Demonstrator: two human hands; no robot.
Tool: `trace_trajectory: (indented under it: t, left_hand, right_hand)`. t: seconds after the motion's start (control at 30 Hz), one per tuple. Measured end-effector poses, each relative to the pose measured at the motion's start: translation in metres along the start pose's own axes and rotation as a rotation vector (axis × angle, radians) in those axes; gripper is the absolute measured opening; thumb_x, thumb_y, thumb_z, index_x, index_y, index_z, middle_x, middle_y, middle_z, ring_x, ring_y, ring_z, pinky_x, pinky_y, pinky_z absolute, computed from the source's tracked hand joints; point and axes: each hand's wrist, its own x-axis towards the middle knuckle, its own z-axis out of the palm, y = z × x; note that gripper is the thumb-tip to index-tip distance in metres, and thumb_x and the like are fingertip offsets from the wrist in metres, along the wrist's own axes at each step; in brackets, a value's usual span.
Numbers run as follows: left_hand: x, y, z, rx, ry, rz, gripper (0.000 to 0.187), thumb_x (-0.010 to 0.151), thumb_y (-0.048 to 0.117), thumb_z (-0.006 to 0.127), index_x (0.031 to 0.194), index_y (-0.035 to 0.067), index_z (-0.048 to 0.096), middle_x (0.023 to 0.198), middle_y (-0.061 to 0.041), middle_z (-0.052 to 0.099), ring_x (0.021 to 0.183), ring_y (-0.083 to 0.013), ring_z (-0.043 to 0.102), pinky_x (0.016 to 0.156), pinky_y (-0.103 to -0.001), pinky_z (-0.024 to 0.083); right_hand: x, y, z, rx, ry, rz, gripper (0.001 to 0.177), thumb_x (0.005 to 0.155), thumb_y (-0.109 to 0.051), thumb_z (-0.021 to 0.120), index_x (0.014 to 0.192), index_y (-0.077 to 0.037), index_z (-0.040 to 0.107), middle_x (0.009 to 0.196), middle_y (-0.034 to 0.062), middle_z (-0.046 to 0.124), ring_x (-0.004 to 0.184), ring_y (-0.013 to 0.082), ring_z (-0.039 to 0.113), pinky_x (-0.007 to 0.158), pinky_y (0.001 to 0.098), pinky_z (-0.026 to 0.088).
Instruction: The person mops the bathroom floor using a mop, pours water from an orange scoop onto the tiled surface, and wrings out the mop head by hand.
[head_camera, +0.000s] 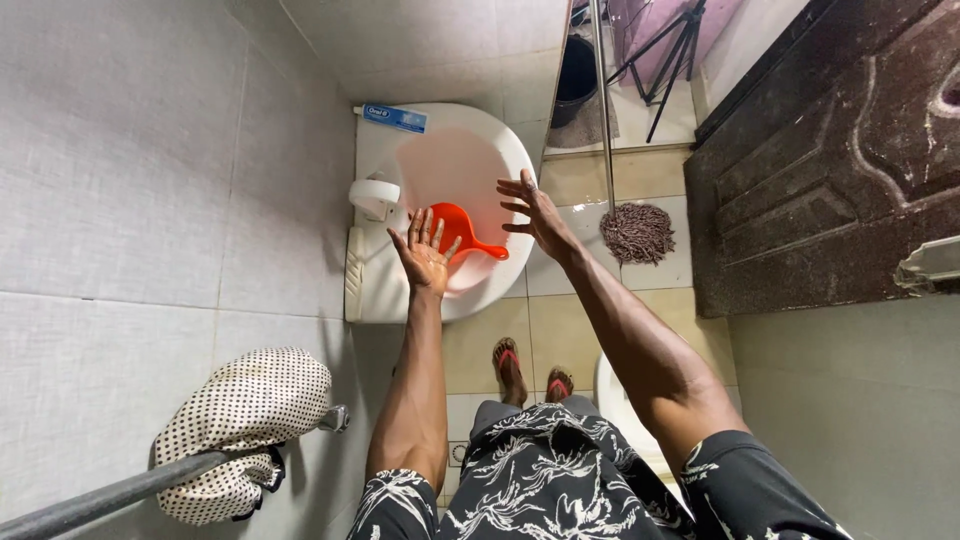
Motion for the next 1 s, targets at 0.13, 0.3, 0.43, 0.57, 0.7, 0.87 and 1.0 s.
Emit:
trace_trajectory:
  t: [0.13, 0.3, 0.43, 0.57, 0.7, 0.87, 1.0]
  left_hand:
    - [-0.003, -0.006, 0.01, -0.001, -0.004, -0.011, 0.102, 0.086, 0.085, 0.038, 0.16, 0.015, 0.032, 0.17, -0.006, 0.027, 0.158, -0.0322, 0.02, 0.119, -0.07, 0.026]
    - [-0.001, -0.013, 0.016, -0.005, -0.018, -0.016, 0.102, 0.086, 0.085, 0.038, 0.16, 0.015, 0.033, 0.169, -0.006, 0.028, 0.158, -0.0319, 0.02, 0.12, -0.069, 0.026]
    - [0.001, -0.014, 0.019, 0.004, -0.033, -0.006, 0.102, 0.086, 0.085, 0.039, 0.16, 0.016, 0.032, 0.17, -0.007, 0.027, 0.158, -0.032, 0.021, 0.12, -0.068, 0.026]
    - [-0.002, -0.015, 0.021, -0.001, -0.038, -0.001, 0.101, 0.085, 0.085, 0.04, 0.16, 0.017, 0.032, 0.17, -0.007, 0.028, 0.158, -0.032, 0.023, 0.12, -0.068, 0.026]
    - [-0.004, -0.015, 0.02, -0.004, -0.012, -0.011, 0.102, 0.085, 0.086, 0.04, 0.16, 0.018, 0.033, 0.17, -0.006, 0.028, 0.157, -0.0309, 0.023, 0.119, -0.068, 0.026]
    - [-0.007, -0.018, 0.023, -0.007, 0.021, -0.034, 0.103, 0.082, 0.086, 0.041, 0.162, 0.023, 0.027, 0.169, -0.005, 0.028, 0.156, -0.0307, 0.024, 0.118, -0.069, 0.027]
    - [-0.007, -0.019, 0.029, 0.005, 0.028, -0.034, 0.105, 0.081, 0.087, 0.041, 0.163, 0.025, 0.021, 0.169, -0.006, 0.028, 0.157, -0.0304, 0.025, 0.118, -0.068, 0.028]
  right_hand:
    - [-0.006, -0.002, -0.009, 0.029, 0.02, -0.005, 0.102, 0.087, -0.083, 0.036, 0.153, -0.006, 0.044, 0.16, 0.0167, 0.042, 0.147, 0.0371, 0.04, 0.106, 0.0597, 0.05]
    - [-0.012, 0.0, -0.017, 0.06, 0.011, -0.018, 0.103, 0.087, -0.083, 0.038, 0.154, -0.006, 0.043, 0.161, 0.0169, 0.041, 0.147, 0.0378, 0.04, 0.106, 0.0603, 0.05]
    - [-0.014, 0.002, -0.019, 0.052, 0.017, -0.001, 0.102, 0.086, -0.084, 0.037, 0.153, -0.006, 0.043, 0.161, 0.0161, 0.042, 0.147, 0.0373, 0.04, 0.105, 0.0602, 0.05]
    - [-0.016, 0.002, -0.02, 0.058, 0.006, 0.005, 0.102, 0.086, -0.083, 0.038, 0.153, -0.007, 0.044, 0.16, 0.0162, 0.042, 0.147, 0.0373, 0.04, 0.105, 0.0603, 0.05]
    - [-0.016, 0.003, -0.023, 0.053, 0.006, 0.009, 0.102, 0.086, -0.084, 0.037, 0.153, -0.007, 0.044, 0.16, 0.0161, 0.042, 0.147, 0.0373, 0.04, 0.105, 0.0603, 0.051]
    - [-0.018, 0.007, -0.031, 0.052, 0.02, 0.017, 0.101, 0.086, -0.083, 0.037, 0.153, -0.007, 0.044, 0.161, 0.0166, 0.041, 0.147, 0.0378, 0.04, 0.105, 0.0613, 0.052]
    - [-0.022, 0.006, -0.034, 0.051, 0.018, 0.017, 0.1, 0.087, -0.083, 0.037, 0.153, -0.008, 0.043, 0.161, 0.0162, 0.04, 0.147, 0.0379, 0.039, 0.105, 0.0618, 0.051]
